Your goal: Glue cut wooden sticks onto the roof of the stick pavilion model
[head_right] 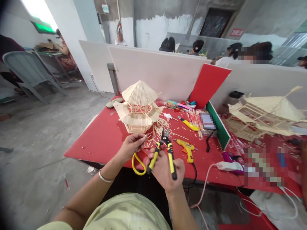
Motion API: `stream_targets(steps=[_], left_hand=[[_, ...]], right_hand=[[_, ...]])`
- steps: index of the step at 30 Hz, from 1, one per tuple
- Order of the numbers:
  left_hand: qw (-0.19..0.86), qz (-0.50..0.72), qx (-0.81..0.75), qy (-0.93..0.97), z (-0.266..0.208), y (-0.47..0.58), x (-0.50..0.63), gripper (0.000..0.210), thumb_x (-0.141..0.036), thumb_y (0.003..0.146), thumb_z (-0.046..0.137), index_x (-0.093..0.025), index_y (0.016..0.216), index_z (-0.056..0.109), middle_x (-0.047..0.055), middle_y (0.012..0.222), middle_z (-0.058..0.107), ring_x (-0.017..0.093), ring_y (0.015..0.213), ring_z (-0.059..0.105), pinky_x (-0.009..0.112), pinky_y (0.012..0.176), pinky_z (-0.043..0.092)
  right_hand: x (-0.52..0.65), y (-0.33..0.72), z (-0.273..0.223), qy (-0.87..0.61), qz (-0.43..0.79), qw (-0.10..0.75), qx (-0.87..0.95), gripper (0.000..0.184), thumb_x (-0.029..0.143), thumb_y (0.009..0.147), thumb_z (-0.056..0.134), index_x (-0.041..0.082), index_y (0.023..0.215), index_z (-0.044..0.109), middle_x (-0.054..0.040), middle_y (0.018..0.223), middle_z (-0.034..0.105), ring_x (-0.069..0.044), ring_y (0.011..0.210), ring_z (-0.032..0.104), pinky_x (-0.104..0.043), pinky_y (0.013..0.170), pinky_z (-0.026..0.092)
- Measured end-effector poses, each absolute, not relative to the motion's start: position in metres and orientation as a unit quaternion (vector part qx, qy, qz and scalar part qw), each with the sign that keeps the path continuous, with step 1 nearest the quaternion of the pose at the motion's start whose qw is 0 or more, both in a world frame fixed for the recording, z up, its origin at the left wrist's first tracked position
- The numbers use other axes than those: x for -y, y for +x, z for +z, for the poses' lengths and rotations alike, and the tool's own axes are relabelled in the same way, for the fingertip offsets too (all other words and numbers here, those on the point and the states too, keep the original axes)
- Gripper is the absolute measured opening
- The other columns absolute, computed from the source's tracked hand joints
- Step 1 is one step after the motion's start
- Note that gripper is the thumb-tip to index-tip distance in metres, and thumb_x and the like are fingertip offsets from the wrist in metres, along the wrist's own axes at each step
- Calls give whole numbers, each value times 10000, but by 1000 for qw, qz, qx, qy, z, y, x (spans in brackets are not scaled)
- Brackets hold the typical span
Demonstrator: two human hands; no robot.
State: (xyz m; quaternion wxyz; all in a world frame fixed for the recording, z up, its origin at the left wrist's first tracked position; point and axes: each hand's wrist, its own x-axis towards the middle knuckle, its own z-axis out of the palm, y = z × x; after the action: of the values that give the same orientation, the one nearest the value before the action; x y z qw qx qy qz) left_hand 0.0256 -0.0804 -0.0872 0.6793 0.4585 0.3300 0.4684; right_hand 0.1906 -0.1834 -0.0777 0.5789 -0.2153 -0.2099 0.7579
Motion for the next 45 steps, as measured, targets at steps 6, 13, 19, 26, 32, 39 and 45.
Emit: stream_targets(steps=[6, 13, 19, 26, 32, 39, 45], left_hand=[[635, 477, -334, 508, -70, 14, 81, 363, -471, 781, 778, -153, 921, 674, -46, 578, 545, 55, 457, 449, 192, 464, 362], [570, 476, -335, 580, -73, 14, 80, 252, -406, 840, 699, -157, 817, 667, -29, 609, 518, 77, 518, 437, 208, 507, 363], [424, 468, -351, 692, -77, 8, 77, 157, -231, 892, 583, -180, 863, 728, 27, 734, 600, 147, 692, 518, 246, 655, 397], [362, 446, -340, 745, -77, 9, 79, 196, -185, 922, 540, -190, 887, 733, 33, 755, 605, 161, 727, 546, 256, 703, 405], [350, 442, -333, 756, -80, 25, 79, 193, -179, 922, 541, -190, 815, 702, 32, 759, 601, 153, 713, 560, 248, 677, 406], [349, 425, -325, 770, -81, 40, 89, 225, -193, 933, 530, -184, 767, 681, 33, 732, 575, 148, 677, 530, 256, 662, 393], [391, 425, -347, 739, -89, 39, 91, 214, -219, 908, 562, -186, 732, 680, 22, 694, 581, 142, 656, 510, 246, 649, 374]], right_hand=[[187, 184, -79, -415, 695, 468, 354, 469, 203, 592, 632, 219, 1060, 643, -67, 1063, 686, -273, 1021, 641, -485, 974, 496], [171, 195, -103, -597, 325, 373, 632, 881, 187, 739, 656, 284, 1544, 314, -91, 1529, 445, -304, 1442, 377, -555, 1204, 264], [169, 200, -112, -609, 247, 329, 678, 922, 205, 797, 637, 309, 1596, 187, -100, 1588, 365, -337, 1489, 300, -603, 1200, 266], [166, 204, -129, -616, 240, 323, 678, 935, 98, 738, 583, 326, 1572, 228, -84, 1580, 391, -335, 1480, 329, -626, 1202, 257], [165, 203, -136, -603, 221, 367, 672, 617, 170, 838, 550, 233, 1437, 413, -124, 1351, 562, -287, 1282, 524, -546, 1113, 410], [175, 212, -143, -611, 226, 377, 658, 681, 94, 744, 569, 241, 1392, 419, -100, 1306, 561, -273, 1227, 536, -536, 1098, 414], [178, 217, -140, -592, 233, 372, 676, 672, 86, 751, 550, 256, 1389, 428, -86, 1284, 571, -261, 1226, 535, -506, 1093, 426]])
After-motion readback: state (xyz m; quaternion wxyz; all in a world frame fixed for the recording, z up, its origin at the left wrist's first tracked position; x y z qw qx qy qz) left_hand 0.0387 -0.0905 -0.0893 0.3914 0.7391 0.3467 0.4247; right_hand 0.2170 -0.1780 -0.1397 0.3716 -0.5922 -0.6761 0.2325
